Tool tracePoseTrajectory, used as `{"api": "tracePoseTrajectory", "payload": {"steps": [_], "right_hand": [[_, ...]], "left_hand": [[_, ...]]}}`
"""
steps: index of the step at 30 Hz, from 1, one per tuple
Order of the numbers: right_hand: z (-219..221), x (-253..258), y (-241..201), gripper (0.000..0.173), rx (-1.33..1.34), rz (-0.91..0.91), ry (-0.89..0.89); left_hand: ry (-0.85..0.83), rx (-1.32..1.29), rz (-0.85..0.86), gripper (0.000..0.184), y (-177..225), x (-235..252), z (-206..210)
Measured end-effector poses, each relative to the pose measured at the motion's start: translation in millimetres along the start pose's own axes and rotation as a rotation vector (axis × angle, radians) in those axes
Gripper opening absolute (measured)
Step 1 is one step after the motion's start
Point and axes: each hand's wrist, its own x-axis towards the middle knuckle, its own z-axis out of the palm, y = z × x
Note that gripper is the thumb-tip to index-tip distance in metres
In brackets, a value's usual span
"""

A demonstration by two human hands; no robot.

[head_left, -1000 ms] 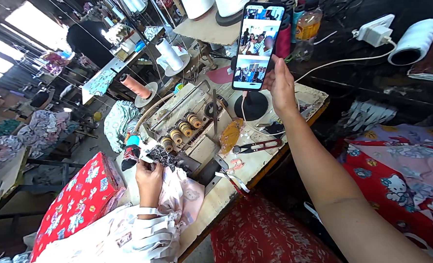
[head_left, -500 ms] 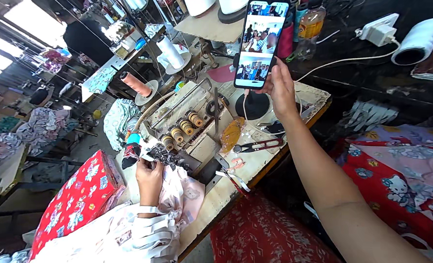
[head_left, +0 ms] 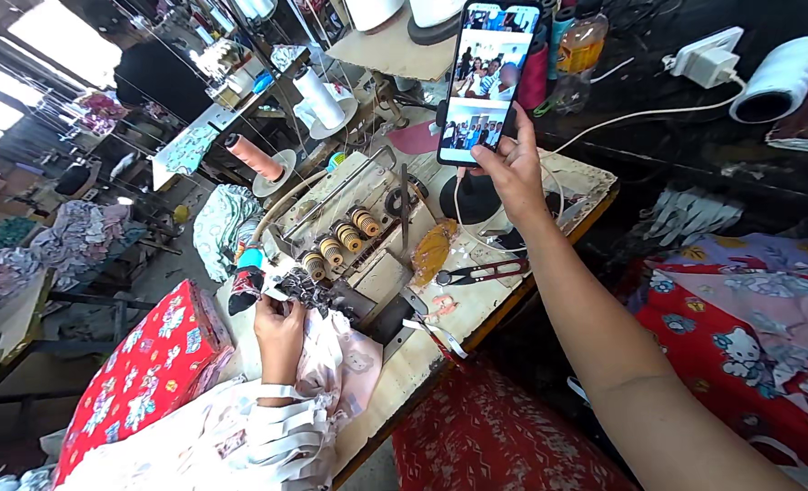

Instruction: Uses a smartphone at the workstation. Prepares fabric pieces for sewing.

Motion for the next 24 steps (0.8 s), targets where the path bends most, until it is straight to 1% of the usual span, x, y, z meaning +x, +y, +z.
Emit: {"api": "tracePoseTrajectory", "payload": {"steps": [8,15,17,21,24], "right_hand": [[7,0,-2,0.087,0.018,0.004,0.04],[16,1,-3,0.089,-0.029,-0.004,0.113],[17,1,-4,0.09,-0.047,-0.002,0.134],[20,3,-2,0.084,-0.084,0.004,0.18],[20,3,-1,0.083,-0.091,-0.001,0.187]], "left_hand": [[0.006,-0.004,-0.001,0.046,-1,0,0],[0.007,-0.023,0.006,0.045,-1,0,0],[0.009,-0.02,0.005,0.044,-1,0,0],[0.012,-0.006,0.01,0.044,0,0,0],[0.013,-0.007,0.012,0.044,-1,0,0]]}}
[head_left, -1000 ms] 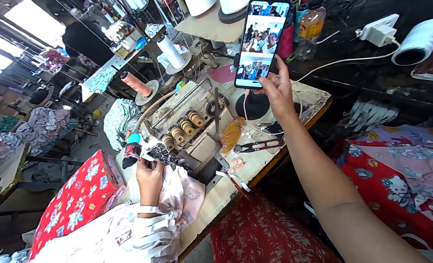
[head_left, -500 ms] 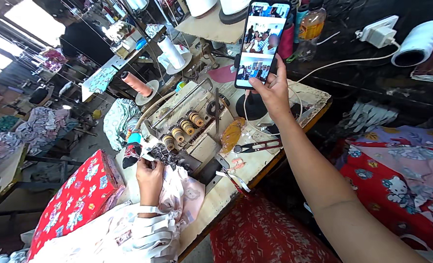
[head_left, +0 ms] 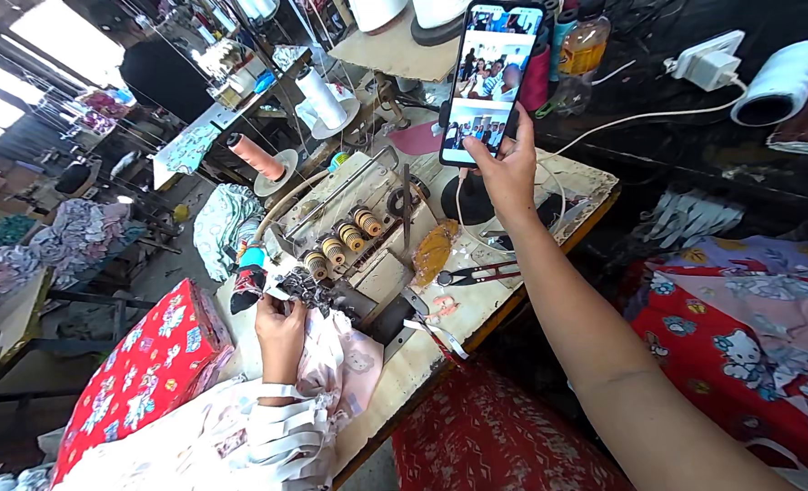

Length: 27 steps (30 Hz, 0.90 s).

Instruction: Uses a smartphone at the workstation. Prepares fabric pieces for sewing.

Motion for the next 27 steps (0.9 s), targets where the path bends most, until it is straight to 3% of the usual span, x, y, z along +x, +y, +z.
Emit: {"api": "tracePoseTrajectory", "payload": {"steps": [7,12,18,21,27], "right_hand": [[-11,-1,1,0.061,-0.023,0.03,-0.019],[-15,0,6,0.059,-0.035,0.017,0.048],[-11,2,6,0.075,-0.26,-0.403,0.182],[-7,3,8,0.062,-0.356,-0.586,0.181],[-2,13,8,0.032,-0.392,-0.672,0.18]], "left_hand": [[-0.006,0.011,-0.002,0.045,-1,0,-1],[-0.008,0.005,-0.008,0.044,-1,1,0],[-0.003,-0.003,-0.006,0.043,-1,0,0],[-0.003,-0.004,-0.01,0.043,1,0,0],[-0.006,0.017,-0.015,0.042,0,0,0]]}}
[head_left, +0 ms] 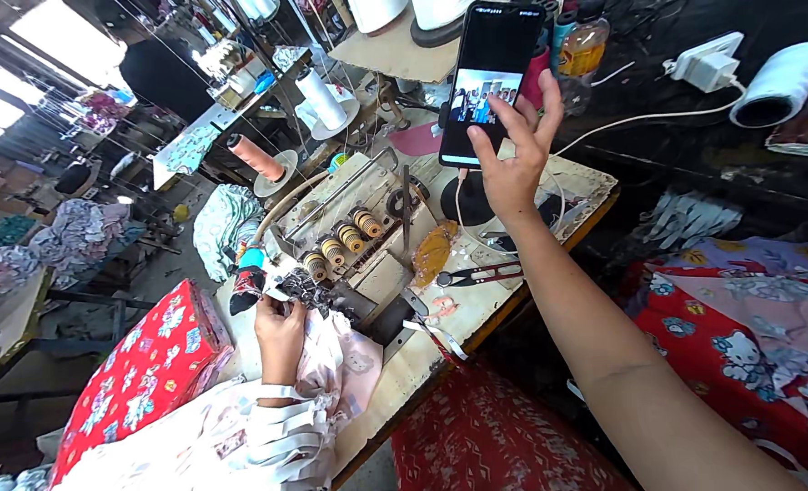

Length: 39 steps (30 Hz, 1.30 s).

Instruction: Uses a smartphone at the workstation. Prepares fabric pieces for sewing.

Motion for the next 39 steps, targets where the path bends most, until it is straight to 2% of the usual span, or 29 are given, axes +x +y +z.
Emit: {"api": "tracePoseTrajectory", "payload": {"steps": [5,11,22,26,29,39], "right_hand": [[9,11,1,0.017,0.012,-0.015,0.021],[15,14,0,0.014,-0.022,-0.055,0.004],[5,25,-6,0.049,-0.177,0.041,-0.12],[-2,30,-11,0.078,-0.234,0.097,-0.179],[-6,34,-11,0.09,-0.254,0.122,-0.202],[-10,37,-14,0.099,-0.234,0.159,-0.231]], "left_hand": [[0.0,-0.035,0.013,0.042,-2,0,0],[-0.002,0.015,0.002,0.046,0,-1,-1],[0.003,0.01,0.006,0.044,-1,0,-1],[0.008,0.002,0.003,0.045,0,0,-1],[0.001,-0.016,0.005,0.045,-1,0,-1],[0.001,-0.01,0.016,0.046,0,-1,0]]}}
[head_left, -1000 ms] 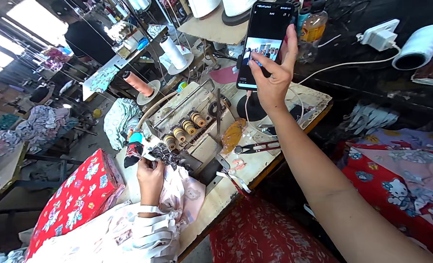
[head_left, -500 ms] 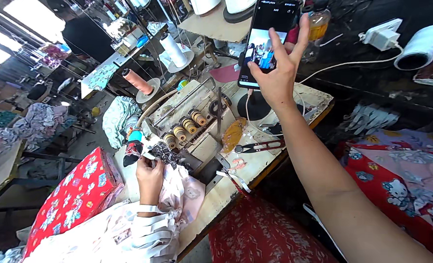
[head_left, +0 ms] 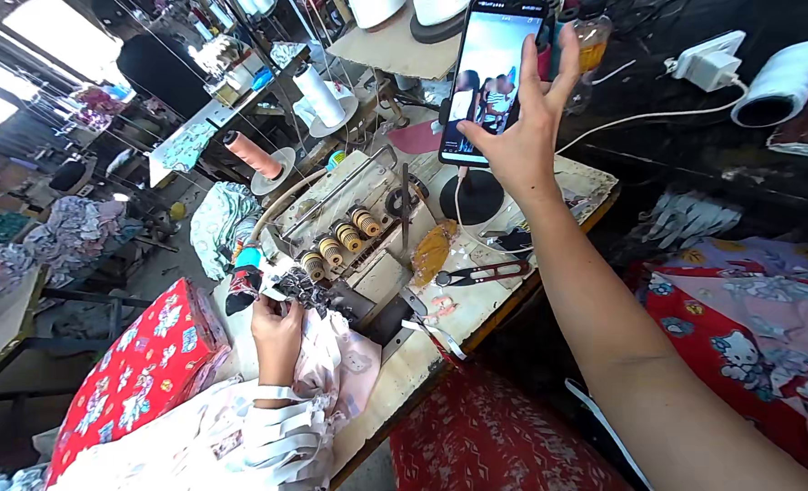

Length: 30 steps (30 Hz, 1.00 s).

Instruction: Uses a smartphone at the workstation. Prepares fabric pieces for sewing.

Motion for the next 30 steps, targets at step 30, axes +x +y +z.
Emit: {"api": "tracePoseTrajectory", "payload": {"steps": [30], "right_hand": [[-10,-20,14,0.101,0.141,0.034,-0.048]], "left_hand": [[-0.003,-0.017,-0.006,0.047,0,0,0]]}}
